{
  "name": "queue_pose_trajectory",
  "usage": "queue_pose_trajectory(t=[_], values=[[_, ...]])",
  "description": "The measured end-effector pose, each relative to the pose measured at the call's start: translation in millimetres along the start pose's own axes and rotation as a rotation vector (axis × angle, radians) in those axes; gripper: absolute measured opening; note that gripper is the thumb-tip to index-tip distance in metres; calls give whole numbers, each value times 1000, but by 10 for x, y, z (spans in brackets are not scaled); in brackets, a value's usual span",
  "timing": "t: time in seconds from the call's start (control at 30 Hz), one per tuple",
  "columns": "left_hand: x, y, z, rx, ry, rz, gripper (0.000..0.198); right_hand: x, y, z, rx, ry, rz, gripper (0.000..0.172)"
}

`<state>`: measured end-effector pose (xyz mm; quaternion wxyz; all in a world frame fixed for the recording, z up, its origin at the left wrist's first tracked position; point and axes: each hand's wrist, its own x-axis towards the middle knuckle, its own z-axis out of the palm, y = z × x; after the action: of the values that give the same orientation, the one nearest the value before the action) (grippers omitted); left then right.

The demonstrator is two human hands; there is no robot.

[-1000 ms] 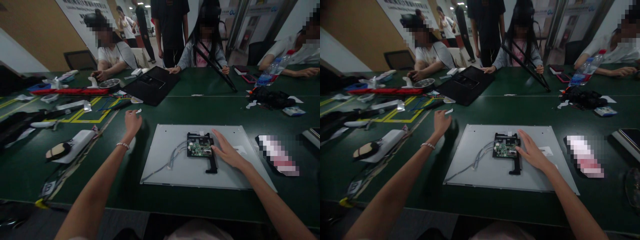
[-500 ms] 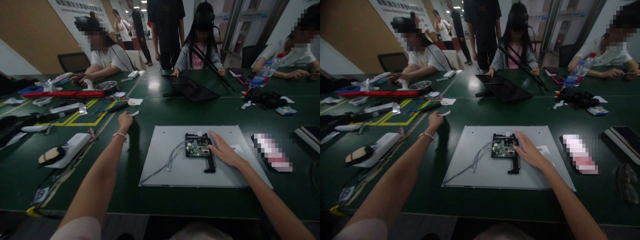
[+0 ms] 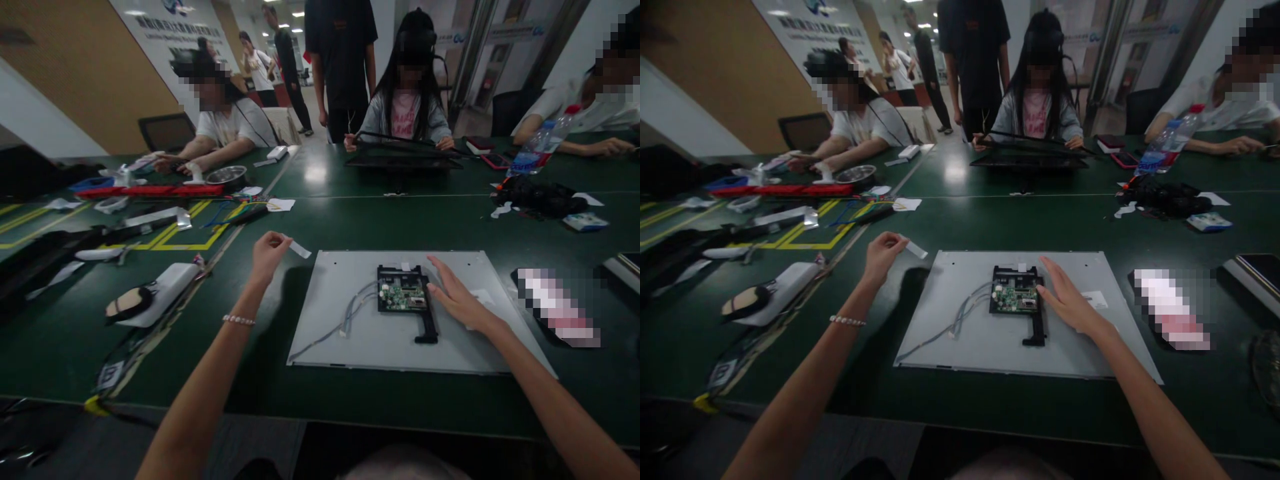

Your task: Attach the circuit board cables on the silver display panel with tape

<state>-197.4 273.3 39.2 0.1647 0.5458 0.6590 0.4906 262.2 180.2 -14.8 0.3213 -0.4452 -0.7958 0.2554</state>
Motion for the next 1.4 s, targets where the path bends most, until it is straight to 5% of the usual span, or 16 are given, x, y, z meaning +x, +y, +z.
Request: queue_pose_trajectory(t=[0.2, 0.33, 0.73, 1.4], values=[[-839, 625, 74, -310, -471, -13, 28, 66, -464, -41, 2, -14, -90, 65], [-1197, 819, 247, -269, -608, 2, 20, 136, -841, 87, -99, -171, -236, 69], [-1568, 625, 445, -7, -576, 138, 6, 95, -1156, 594, -363, -391, -499, 55], [-1694, 657, 486, 410, -393, 497, 19, 11, -1116, 667, -361, -401, -482, 48]])
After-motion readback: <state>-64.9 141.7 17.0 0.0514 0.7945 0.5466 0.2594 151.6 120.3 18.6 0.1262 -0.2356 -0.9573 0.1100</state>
